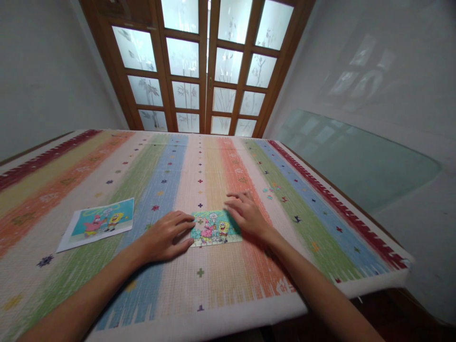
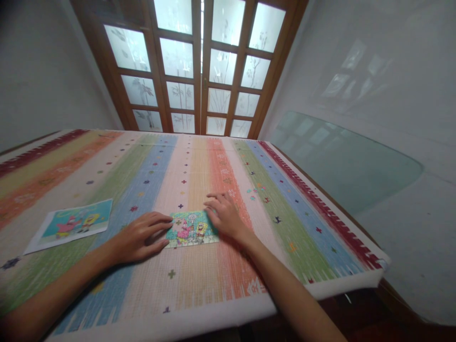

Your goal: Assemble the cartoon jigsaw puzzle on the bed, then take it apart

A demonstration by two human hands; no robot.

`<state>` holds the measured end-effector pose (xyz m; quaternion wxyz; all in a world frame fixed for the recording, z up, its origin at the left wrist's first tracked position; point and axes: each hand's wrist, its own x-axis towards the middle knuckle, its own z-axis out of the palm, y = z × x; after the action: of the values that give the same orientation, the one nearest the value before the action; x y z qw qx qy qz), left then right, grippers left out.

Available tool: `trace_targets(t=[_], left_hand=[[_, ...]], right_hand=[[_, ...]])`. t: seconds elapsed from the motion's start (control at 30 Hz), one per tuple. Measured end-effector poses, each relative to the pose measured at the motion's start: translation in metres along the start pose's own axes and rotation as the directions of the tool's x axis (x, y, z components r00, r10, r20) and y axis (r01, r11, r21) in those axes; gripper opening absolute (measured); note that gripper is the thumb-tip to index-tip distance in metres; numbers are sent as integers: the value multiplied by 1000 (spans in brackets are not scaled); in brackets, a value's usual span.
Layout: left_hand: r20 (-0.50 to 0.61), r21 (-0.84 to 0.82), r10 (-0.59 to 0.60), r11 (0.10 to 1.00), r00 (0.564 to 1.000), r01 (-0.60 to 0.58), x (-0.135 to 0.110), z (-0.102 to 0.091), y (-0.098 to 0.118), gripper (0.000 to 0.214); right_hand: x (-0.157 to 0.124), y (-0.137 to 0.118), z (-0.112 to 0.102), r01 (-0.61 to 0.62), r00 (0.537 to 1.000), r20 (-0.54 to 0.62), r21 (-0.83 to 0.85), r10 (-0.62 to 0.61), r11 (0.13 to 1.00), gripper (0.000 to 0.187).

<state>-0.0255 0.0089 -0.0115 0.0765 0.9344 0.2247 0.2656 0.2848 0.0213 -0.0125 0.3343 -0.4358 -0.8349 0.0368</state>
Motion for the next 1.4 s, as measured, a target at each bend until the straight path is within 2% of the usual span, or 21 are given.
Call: trace_targets(t=[0.17, 0.27, 0.33, 0.4, 0.5, 0.63, 0.83, 1.0, 1.07, 1.17, 1.27, 1.4], left_hand=[[6, 2, 5, 1000, 1000, -5, 0, 0, 0, 27], [5, -2, 1, 1000, 1000, -1, 0, 0, -1, 28], [4, 5, 2, 1000, 1000, -2, -1, 0, -2, 29], [8, 12, 2, 1000, 1000, -3, -1, 0, -2, 28], [11, 17, 11, 1000, 1000, -11, -1, 0, -2, 28], [-2, 17, 20, 1000, 1000, -19, -1, 1, -2, 26], [-11, 21, 12, 1000, 1000, -12, 1, 0, 0, 24], [-11, 19, 8, 1000, 1000, -8, 0, 0, 0, 24], [-10, 22, 8, 1000, 1000, -7, 0, 1, -1, 25], [-7, 27, 12, 1000, 1000, -12, 0, 1, -1, 25], [-5, 30, 13, 999, 1000, -13, 1, 1, 0, 24], [2, 26, 7, 1000, 1000, -7, 1, 0, 1, 24]], right_hand=[[-3, 52, -22, -237, 968, -141, -228, 209, 944, 20], [-10, 77, -41, -373, 927, -177, -372, 330, 850, 30], [-16, 90, -55, -462, 886, -190, -446, 424, 766, 36], [-21, 101, -66, -535, 837, -198, -494, 510, 685, 34], [-29, 111, -74, -567, 802, -171, -522, 573, 638, 31], [-32, 116, -74, -542, 799, -82, -528, 596, 654, 23], [-26, 112, -77, -522, 823, 18, -369, 567, 769, 14], [-19, 103, -77, -546, 809, 72, -276, 583, 791, 12], [-16, 95, -74, -556, 809, 101, -186, 579, 810, 14], [-8, 76, -64, -565, 819, 183, 88, 544, 820, 15], [-1, 53, -49, -555, 828, 300, 323, 474, 767, 17], [3, 22, -24, -454, 886, 308, 426, 347, 782, 12]])
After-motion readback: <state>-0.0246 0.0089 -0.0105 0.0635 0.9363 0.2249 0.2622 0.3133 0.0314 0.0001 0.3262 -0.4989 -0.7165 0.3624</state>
